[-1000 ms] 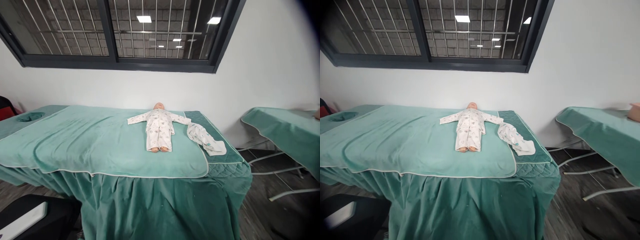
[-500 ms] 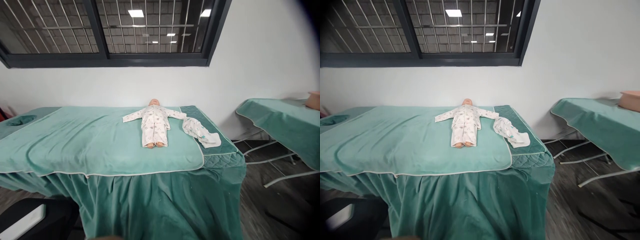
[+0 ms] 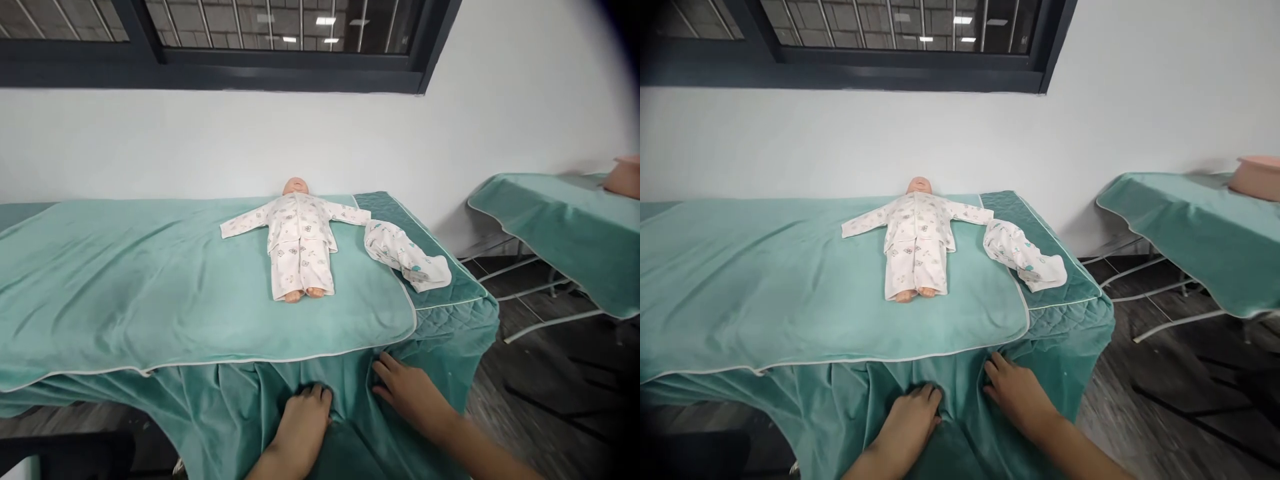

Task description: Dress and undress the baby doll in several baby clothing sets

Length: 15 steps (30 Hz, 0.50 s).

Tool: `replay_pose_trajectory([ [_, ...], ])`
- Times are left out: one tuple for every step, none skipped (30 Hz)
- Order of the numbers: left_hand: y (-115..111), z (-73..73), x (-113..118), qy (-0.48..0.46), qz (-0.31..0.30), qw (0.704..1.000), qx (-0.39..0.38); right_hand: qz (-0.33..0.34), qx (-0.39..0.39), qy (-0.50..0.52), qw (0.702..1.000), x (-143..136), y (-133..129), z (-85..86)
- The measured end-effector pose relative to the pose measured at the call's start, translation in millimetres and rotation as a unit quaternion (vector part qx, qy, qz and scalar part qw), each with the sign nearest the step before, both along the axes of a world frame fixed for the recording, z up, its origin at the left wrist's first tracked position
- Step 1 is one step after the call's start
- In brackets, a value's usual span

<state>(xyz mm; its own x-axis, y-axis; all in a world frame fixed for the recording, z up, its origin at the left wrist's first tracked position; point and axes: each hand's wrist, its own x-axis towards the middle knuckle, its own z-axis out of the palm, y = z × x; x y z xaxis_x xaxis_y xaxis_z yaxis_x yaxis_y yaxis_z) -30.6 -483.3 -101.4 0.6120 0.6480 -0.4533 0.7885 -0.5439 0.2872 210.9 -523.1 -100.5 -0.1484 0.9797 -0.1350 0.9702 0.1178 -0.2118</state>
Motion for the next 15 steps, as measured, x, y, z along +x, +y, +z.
replay_pose_trajectory([
  [0, -5.3, -2, 0.005, -0.005, 1.0, 0.003, 0.007, 0.0, -0.006, 1.0, -3, -1, -3.1],
  [1, -9.5, -4, 0.011, -0.01, 1.0, 0.008, 0.007, -0.001, -0.012, 1.0, -5, -1, -5.3],
  [2, -12.7, -6, 0.019, -0.016, 1.0, 0.012, 0.002, -0.005, -0.018, 1.0, -7, -1, -6.9],
  [3, -15.1, -7, 0.025, -0.021, 0.999, 0.014, -0.003, -0.01, -0.023, 1.0, -9, 0, -8.1],
  [4, -17.0, -8, 0.026, -0.025, 0.999, 0.014, -0.005, -0.016, -0.026, 1.0, -10, 1, -8.9],
  [4, -18.6, -9, 0.021, -0.027, 0.999, 0.013, -0.006, -0.021, -0.026, 0.999, -11, 2, -9.5],
  [5, -20.1, -9, 0.011, -0.026, 1.0, 0.012, -0.006, -0.026, -0.023, 0.999, -11, 4, -9.9],
  [5, -21.6, -10, -0.005, -0.021, 1.0, 0.011, -0.005, -0.031, -0.014, 0.999, -10, 5, -10.1],
  [5, -23.3, -11, -0.024, -0.012, 1.0, 0.014, -0.003, -0.039, 0.005, 0.999, -8, 7, -9.9],
  [6, -24.9, -14, -0.048, 0.0, 0.999, 0.02, -0.003, -0.048, 0.035, 0.998, -4, 8, -9.4],
  [7, -26.4, -17, -0.073, 0.011, 0.997, 0.031, -0.007, -0.057, 0.076, 0.995, 1, 9, -8.1],
  [9, -27.5, -23, -0.102, 0.021, 0.993, 0.047, -0.014, -0.067, 0.124, 0.99, 9, 9, -5.6],
  [11, -28.2, -31, -0.133, 0.032, 0.988, 0.071, -0.023, -0.078, 0.17, 0.982, 18, 8, -1.8],
  [14, -28.0, -41, -0.166, 0.042, 0.98, 0.1, -0.039, -0.084, 0.207, 0.974, 29, 5, 3.7],
  [17, -26.9, -53, -0.199, 0.059, 0.969, 0.133, -0.057, -0.09, 0.228, 0.968, 39, 2, 10.9],
])
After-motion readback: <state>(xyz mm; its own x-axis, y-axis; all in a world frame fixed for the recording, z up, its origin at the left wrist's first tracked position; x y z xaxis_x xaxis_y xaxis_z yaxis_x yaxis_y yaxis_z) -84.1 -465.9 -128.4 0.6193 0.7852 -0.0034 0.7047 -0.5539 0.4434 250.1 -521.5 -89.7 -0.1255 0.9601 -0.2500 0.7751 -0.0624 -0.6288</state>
